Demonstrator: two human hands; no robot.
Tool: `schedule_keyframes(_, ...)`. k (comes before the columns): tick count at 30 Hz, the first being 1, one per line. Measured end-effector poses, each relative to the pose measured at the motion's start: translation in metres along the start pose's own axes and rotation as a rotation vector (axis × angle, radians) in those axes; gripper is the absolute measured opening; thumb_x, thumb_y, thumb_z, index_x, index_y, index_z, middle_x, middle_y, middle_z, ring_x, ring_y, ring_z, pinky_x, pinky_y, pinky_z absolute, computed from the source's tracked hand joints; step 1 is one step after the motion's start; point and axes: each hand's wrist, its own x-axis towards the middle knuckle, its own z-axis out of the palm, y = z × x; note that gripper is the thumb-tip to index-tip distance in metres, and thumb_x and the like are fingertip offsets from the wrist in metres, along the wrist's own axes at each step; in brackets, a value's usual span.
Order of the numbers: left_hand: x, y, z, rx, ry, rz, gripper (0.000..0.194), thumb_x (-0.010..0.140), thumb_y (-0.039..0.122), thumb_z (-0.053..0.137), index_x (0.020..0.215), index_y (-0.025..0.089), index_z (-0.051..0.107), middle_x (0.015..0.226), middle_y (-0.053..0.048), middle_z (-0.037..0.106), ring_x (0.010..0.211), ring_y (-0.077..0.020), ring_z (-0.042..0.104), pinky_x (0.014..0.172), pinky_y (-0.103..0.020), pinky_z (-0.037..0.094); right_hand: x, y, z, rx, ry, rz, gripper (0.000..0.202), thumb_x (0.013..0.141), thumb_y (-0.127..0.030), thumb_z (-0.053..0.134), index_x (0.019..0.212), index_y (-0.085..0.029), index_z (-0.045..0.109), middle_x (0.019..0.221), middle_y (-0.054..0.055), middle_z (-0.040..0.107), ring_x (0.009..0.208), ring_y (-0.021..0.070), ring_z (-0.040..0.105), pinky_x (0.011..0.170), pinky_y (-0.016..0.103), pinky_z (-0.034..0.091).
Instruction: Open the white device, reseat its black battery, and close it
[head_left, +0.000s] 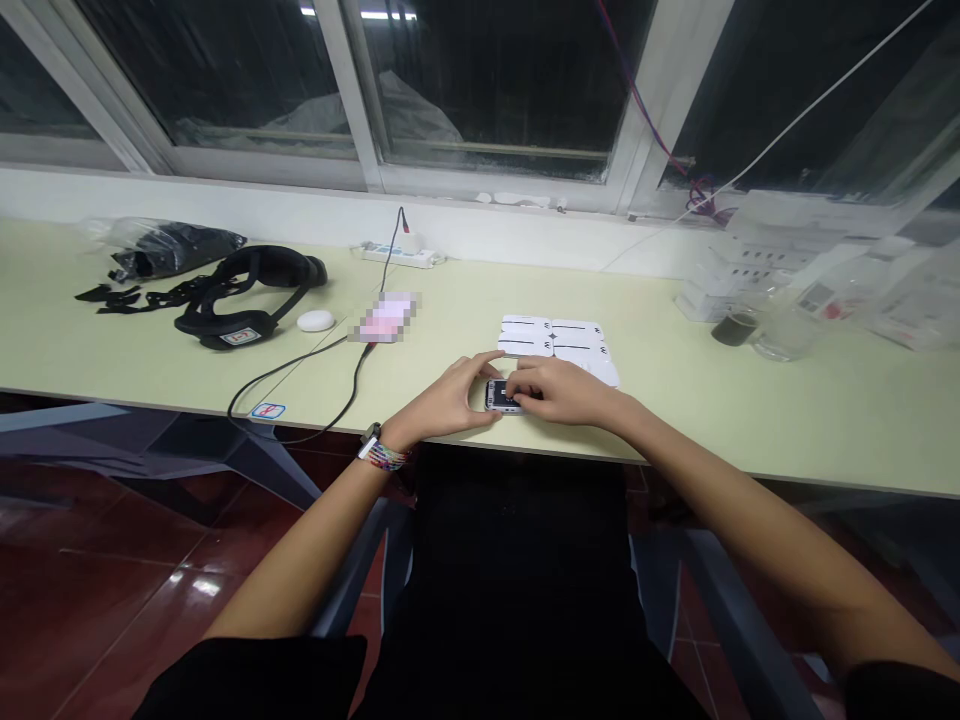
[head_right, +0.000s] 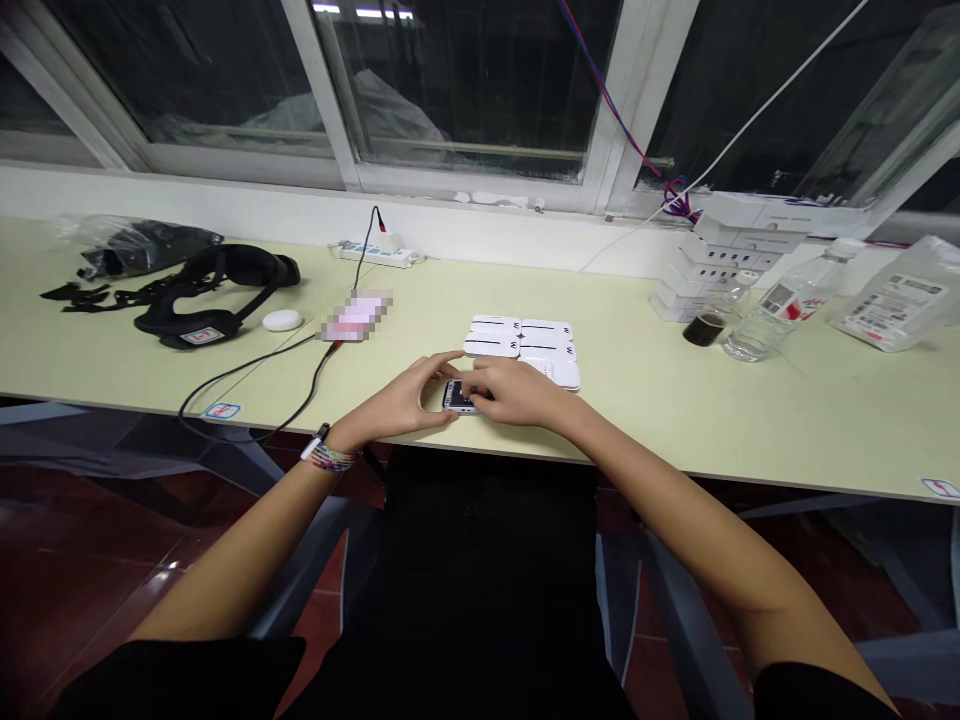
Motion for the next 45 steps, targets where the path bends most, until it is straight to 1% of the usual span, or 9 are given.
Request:
schedule_keyframes(4,0.0,0.001,0.0,-0.005,0.013,-0.002,0.088,0.087,0.034,0.08,0.166,0.029,0.04,0.161,-0.013,0.056,0.148,-0.0359,0.054,0.125,-0.053,0.045,0.032,-0.004,0.002,-0.021,-0.076,-0.088,0.011,0.091,-0.011,0.056,0.088,-0.02,0.061,0.095,0.003,0.065,0.077,0.0159,0.052,0.066,0.031,0.031)
schedule_keyframes(10,0.002,-0.002,0.001,-0.06,0.032,0.009,0.096,0.086,0.034,0.081,0.17,0.026,0.035,0.169,-0.015,0.05,0.153,-0.0382,0.052,0.125,-0.052,0.047,0.052,-0.004,-0.003,-0.098,-0.175,-0.161,0.019,0.082,-0.011,0.059,0.074,-0.023,0.045,0.068,-0.003,0.052,0.067,0.0148,0.044,0.062,0.033,0.024)
schedule_keyframes(18,0.002,0.001,0.0,-0.102,0.042,-0.045,0.098,0.081,0.031,0.083,0.167,0.02,0.038,0.153,-0.018,0.065,0.133,-0.0351,0.069,0.113,-0.047,0.057,0.065,-0.004,-0.012,-0.139,-0.267,-0.189,0.019,0.079,-0.013,0.062,0.07,-0.022,0.048,0.067,-0.004,0.054,0.065,0.0145,0.045,0.063,0.034,0.024)
schedule_keyframes(22,0.002,0.004,-0.001,-0.13,0.04,-0.067,0.097,0.081,0.03,0.084,0.166,0.021,0.04,0.146,-0.016,0.07,0.126,-0.0346,0.073,0.108,-0.046,0.06,0.068,-0.007,-0.014,-0.185,-0.303,-0.193,0.019,0.079,-0.014,0.062,0.071,-0.022,0.048,0.067,-0.004,0.053,0.065,0.0146,0.043,0.064,0.034,0.024)
schedule_keyframes(30,0.002,0.003,-0.001,-0.168,0.037,-0.093,0.098,0.08,0.029,0.084,0.167,0.021,0.04,0.145,-0.015,0.072,0.127,-0.0342,0.074,0.106,-0.043,0.061,0.071,-0.006,-0.012,-0.205,-0.307,-0.207,0.019,0.08,-0.016,0.061,0.071,-0.022,0.045,0.065,-0.004,0.05,0.063,0.0141,0.04,0.063,0.034,0.021)
schedule_keyframes(34,0.001,0.003,-0.001,-0.168,0.031,-0.123,0.103,0.079,0.028,0.085,0.169,0.021,0.036,0.137,-0.015,0.075,0.121,-0.0342,0.076,0.104,-0.044,0.061,0.071,-0.006,-0.011,-0.207,-0.301,-0.221,0.02,0.077,-0.015,0.061,0.07,-0.023,0.044,0.063,-0.005,0.047,0.062,0.0143,0.038,0.063,0.034,0.02)
schedule_keyframes(38,0.002,0.001,0.0,-0.157,0.049,-0.096,0.102,0.079,0.029,0.085,0.168,0.021,0.037,0.143,-0.015,0.072,0.128,-0.0357,0.073,0.108,-0.046,0.06,0.072,-0.009,-0.015,-0.199,-0.27,-0.248,0.023,0.077,-0.014,0.06,0.067,-0.022,0.041,0.063,-0.004,0.046,0.061,0.0139,0.037,0.063,0.035,0.021)
schedule_keyframes(42,0.003,-0.001,0.001,-0.124,0.064,-0.048,0.092,0.081,0.031,0.084,0.163,0.023,0.044,0.151,-0.014,0.066,0.136,-0.0373,0.067,0.115,-0.05,0.056,0.068,-0.012,-0.027,-0.199,-0.243,-0.254,0.022,0.079,-0.015,0.059,0.068,-0.022,0.042,0.069,-0.003,0.053,0.06,0.0128,0.037,0.063,0.034,0.022)
schedule_keyframes(45,0.003,-0.001,0.001,-0.137,0.05,-0.038,0.088,0.082,0.032,0.084,0.161,0.025,0.045,0.153,-0.013,0.065,0.14,-0.0369,0.065,0.117,-0.051,0.054,0.058,-0.013,-0.036,-0.225,-0.191,-0.277,0.015,0.084,-0.022,0.063,0.075,-0.021,0.052,0.083,0.0,0.06,0.067,0.0141,0.044,0.064,0.033,0.025)
